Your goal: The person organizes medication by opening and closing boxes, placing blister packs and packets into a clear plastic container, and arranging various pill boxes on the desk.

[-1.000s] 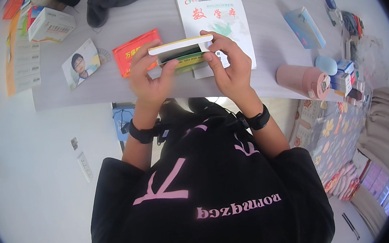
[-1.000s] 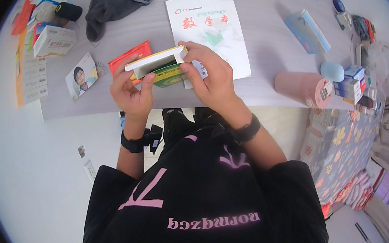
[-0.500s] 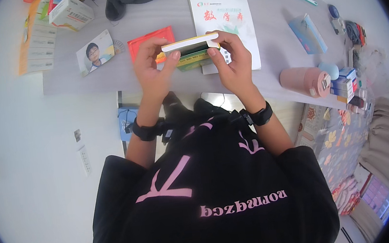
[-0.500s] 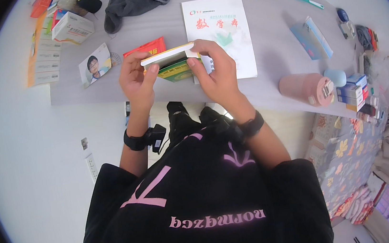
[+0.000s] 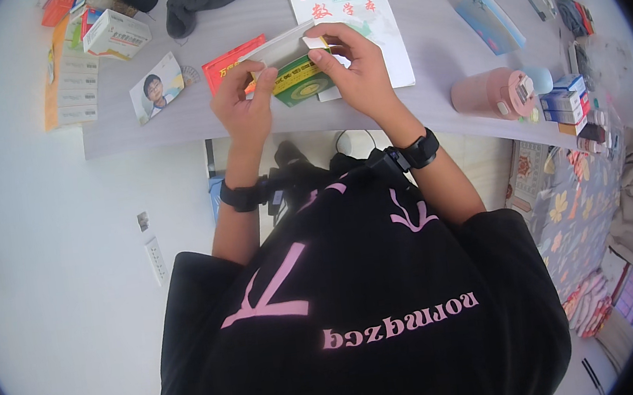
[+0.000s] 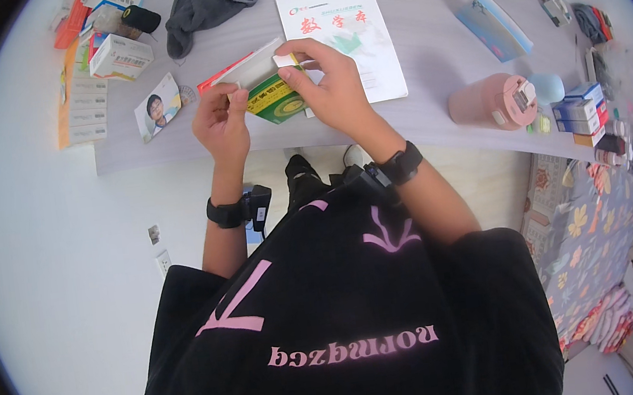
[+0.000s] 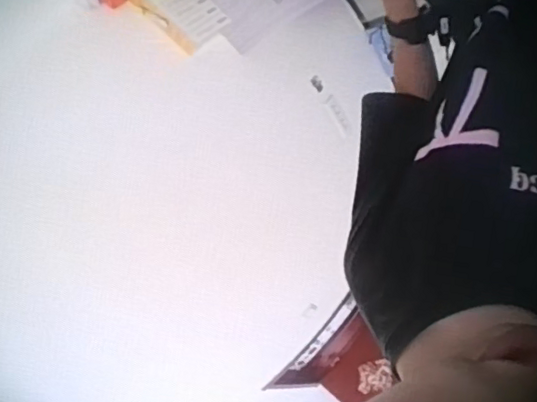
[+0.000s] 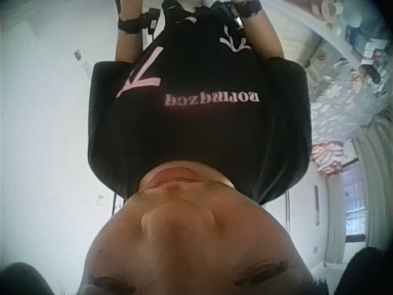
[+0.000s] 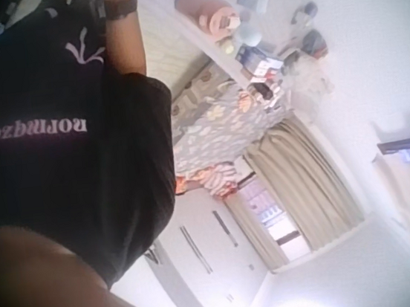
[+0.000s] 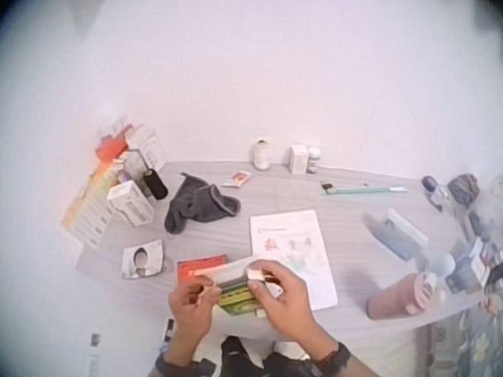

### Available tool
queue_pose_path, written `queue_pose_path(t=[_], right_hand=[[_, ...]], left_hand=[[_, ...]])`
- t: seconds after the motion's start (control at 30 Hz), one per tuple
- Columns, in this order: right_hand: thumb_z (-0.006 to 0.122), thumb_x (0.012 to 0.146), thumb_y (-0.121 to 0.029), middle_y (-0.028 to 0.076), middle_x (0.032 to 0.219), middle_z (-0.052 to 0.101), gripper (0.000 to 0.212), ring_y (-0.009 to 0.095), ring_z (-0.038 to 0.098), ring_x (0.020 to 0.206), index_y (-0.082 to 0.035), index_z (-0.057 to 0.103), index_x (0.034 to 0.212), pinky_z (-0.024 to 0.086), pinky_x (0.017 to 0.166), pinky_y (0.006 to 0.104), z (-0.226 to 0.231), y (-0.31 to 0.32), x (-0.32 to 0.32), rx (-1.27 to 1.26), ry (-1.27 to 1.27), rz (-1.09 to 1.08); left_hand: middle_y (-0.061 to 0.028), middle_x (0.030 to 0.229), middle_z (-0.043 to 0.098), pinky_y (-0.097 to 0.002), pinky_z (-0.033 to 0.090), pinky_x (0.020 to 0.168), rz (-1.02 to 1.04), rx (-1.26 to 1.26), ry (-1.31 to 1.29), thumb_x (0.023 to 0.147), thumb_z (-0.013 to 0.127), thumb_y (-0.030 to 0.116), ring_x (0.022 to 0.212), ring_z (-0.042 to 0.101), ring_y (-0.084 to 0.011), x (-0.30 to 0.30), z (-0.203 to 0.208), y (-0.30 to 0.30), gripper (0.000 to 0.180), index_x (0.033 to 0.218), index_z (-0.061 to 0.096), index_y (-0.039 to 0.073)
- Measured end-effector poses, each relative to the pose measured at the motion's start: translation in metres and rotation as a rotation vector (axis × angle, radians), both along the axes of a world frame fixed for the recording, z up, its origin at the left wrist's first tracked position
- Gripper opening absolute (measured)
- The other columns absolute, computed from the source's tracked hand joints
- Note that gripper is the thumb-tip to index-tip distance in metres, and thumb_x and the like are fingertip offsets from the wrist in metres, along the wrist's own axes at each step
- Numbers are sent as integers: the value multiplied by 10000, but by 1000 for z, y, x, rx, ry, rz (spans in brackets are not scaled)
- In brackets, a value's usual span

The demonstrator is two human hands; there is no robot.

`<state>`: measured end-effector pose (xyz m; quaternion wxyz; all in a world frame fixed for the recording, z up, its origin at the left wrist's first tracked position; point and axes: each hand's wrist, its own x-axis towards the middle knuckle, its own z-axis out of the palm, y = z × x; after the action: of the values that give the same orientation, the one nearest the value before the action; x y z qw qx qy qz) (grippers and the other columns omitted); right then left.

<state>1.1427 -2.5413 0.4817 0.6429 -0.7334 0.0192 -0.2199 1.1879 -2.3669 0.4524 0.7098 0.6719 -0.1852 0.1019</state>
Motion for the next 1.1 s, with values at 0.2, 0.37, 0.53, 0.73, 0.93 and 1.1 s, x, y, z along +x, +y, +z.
queue_pose_path(t=[0.2, 0.37, 0.53, 0.73, 0.93, 1.1], right_hand=[[696, 867, -233, 69, 897, 702, 247, 139, 643, 879, -38, 703, 1019, 499, 814, 286, -6, -3, -3, 108, 83, 62], [697, 878, -289, 67, 828, 699, 321, 106, 630, 770, 20, 708, 964, 501, 721, 243, 1, -3, -1, 228, 83, 42], [717, 862, -265, 78, 792, 700, 292, 93, 623, 709, 18, 706, 934, 488, 654, 227, 11, 3, 3, 251, 179, -38], [704, 860, -167, 91, 834, 705, 204, 95, 633, 742, 17, 700, 948, 505, 675, 236, 17, 9, 3, 382, 112, -51], [663, 859, -79, 98, 892, 700, 172, 123, 661, 846, -2, 699, 1008, 529, 769, 256, 11, 5, 6, 343, 11, -23], [663, 858, -72, 84, 896, 696, 198, 131, 666, 868, -11, 698, 1043, 526, 787, 250, -2, -8, 10, 280, 35, 100]], left_hand=[[-45, 837, 647, -210, 398, 637, -63, 79, -55, 957, 559, 210, 695, 520, -83, -3, 4, 12, 271, 958, 682, -31], [-30, 800, 648, -229, 383, 646, 22, -53, -70, 983, 505, 296, 700, 486, -75, -7, 11, 3, 396, 920, 699, -44], [-24, 716, 649, -202, 382, 623, 171, 7, 211, 946, 597, 187, 685, 510, -58, -11, 33, -9, 279, 852, 698, -55], [-103, 867, 679, -202, 458, 662, 142, -138, 91, 886, 684, 90, 728, 583, -86, -7, 23, -6, 166, 870, 663, -74], [-150, 1048, 678, -224, 495, 752, 21, 48, 50, 885, 650, 2, 862, 630, -134, -4, 24, 1, 146, 1016, 662, -62], [-165, 1106, 662, -241, 507, 773, -16, 87, -58, 893, 622, -25, 912, 624, -148, -2, 12, 6, 177, 1064, 662, -45]])
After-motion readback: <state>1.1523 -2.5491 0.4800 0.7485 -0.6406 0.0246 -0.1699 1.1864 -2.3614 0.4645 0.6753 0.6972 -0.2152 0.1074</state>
